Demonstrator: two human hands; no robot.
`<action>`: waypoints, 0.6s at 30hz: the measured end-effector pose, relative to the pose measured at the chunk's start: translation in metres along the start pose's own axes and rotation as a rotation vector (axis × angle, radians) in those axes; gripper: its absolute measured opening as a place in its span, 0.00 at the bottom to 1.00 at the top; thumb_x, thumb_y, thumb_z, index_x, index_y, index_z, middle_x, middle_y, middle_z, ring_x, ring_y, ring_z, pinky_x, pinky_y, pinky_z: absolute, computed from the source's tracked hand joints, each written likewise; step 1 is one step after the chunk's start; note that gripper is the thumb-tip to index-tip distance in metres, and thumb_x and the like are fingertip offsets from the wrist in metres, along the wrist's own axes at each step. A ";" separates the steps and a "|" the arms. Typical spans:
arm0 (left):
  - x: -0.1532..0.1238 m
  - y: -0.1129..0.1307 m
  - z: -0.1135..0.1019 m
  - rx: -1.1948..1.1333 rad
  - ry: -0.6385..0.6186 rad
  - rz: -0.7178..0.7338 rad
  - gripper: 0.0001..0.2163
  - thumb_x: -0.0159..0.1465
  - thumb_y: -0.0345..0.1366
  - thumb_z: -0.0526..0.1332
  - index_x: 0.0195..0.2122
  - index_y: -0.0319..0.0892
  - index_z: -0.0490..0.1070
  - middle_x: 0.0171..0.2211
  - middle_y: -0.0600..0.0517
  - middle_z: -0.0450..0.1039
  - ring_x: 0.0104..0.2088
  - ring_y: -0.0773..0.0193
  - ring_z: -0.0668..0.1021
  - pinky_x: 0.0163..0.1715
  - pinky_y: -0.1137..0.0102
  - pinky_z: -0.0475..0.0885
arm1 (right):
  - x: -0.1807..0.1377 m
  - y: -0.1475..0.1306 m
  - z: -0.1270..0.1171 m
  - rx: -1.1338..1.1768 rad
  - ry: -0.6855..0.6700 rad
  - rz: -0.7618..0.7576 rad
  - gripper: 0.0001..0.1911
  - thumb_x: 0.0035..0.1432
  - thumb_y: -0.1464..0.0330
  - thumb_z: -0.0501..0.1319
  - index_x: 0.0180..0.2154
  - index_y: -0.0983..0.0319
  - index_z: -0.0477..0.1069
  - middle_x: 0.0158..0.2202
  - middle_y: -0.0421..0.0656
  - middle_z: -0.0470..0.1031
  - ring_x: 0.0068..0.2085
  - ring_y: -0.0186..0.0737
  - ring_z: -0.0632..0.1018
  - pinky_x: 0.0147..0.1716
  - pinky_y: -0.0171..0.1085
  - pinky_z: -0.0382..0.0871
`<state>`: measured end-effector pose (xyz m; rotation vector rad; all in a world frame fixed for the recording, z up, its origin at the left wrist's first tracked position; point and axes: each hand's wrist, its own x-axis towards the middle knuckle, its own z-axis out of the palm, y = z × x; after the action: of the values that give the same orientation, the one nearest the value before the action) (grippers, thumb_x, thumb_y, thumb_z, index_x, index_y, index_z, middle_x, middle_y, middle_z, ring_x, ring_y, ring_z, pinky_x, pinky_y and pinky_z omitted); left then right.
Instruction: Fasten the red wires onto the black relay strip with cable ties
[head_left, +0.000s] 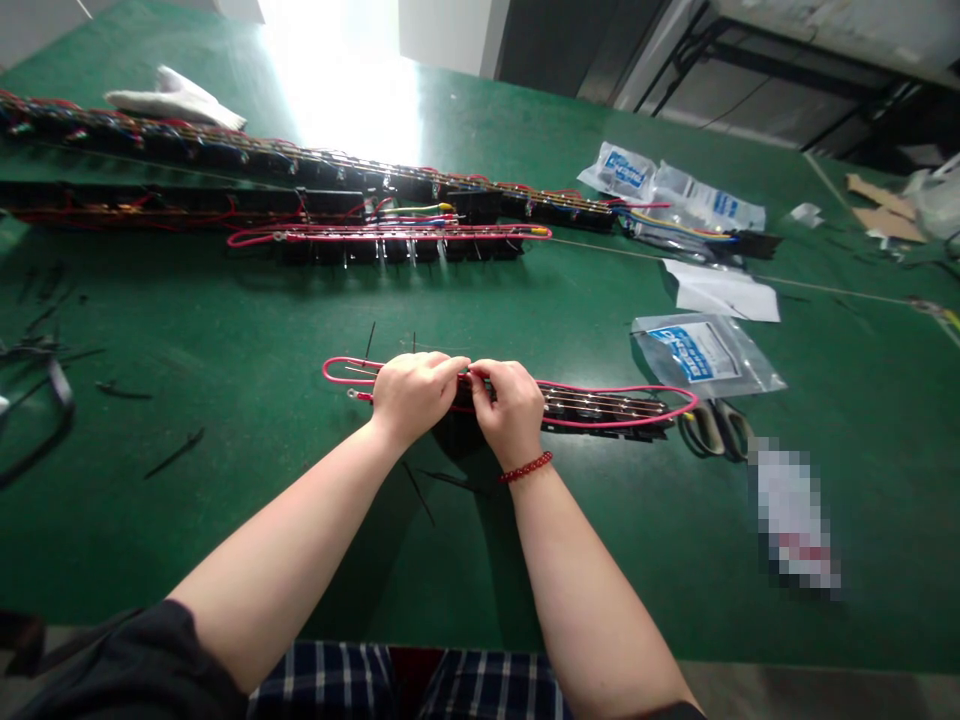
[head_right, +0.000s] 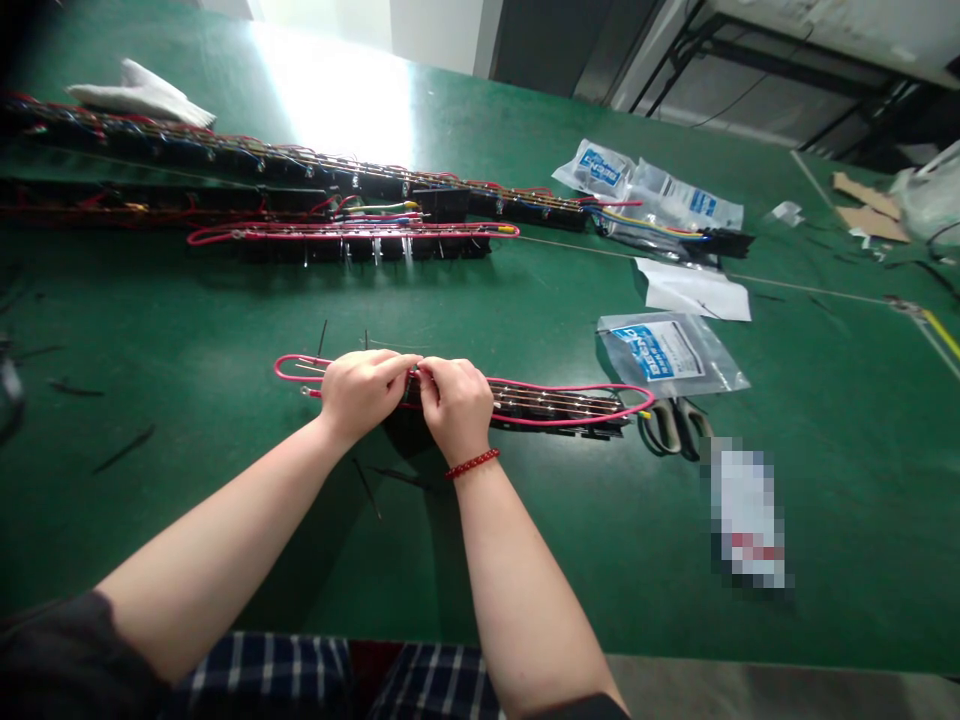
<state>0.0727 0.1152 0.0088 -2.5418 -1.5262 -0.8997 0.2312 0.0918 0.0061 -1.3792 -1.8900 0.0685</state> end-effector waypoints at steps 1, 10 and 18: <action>0.000 0.000 0.000 -0.002 -0.004 -0.001 0.12 0.66 0.32 0.56 0.41 0.49 0.80 0.36 0.53 0.82 0.32 0.61 0.81 0.32 0.68 0.69 | 0.000 0.000 0.000 0.001 0.004 -0.005 0.05 0.64 0.70 0.58 0.39 0.59 0.73 0.35 0.43 0.80 0.37 0.41 0.77 0.39 0.40 0.70; -0.001 0.000 0.000 -0.004 -0.012 -0.001 0.12 0.67 0.33 0.56 0.42 0.49 0.79 0.37 0.53 0.82 0.33 0.61 0.82 0.32 0.67 0.69 | -0.001 0.001 0.001 -0.006 -0.017 0.014 0.06 0.65 0.70 0.57 0.39 0.58 0.73 0.36 0.43 0.80 0.38 0.42 0.77 0.40 0.40 0.70; 0.000 0.000 0.001 -0.024 -0.009 -0.019 0.10 0.67 0.34 0.56 0.44 0.46 0.76 0.36 0.52 0.82 0.35 0.60 0.82 0.34 0.68 0.70 | 0.000 0.000 -0.001 -0.004 -0.031 0.029 0.06 0.64 0.70 0.57 0.39 0.58 0.73 0.36 0.43 0.80 0.38 0.42 0.77 0.40 0.40 0.69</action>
<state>0.0730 0.1153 0.0083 -2.5553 -1.5541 -0.9149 0.2311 0.0913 0.0066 -1.4154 -1.8971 0.1016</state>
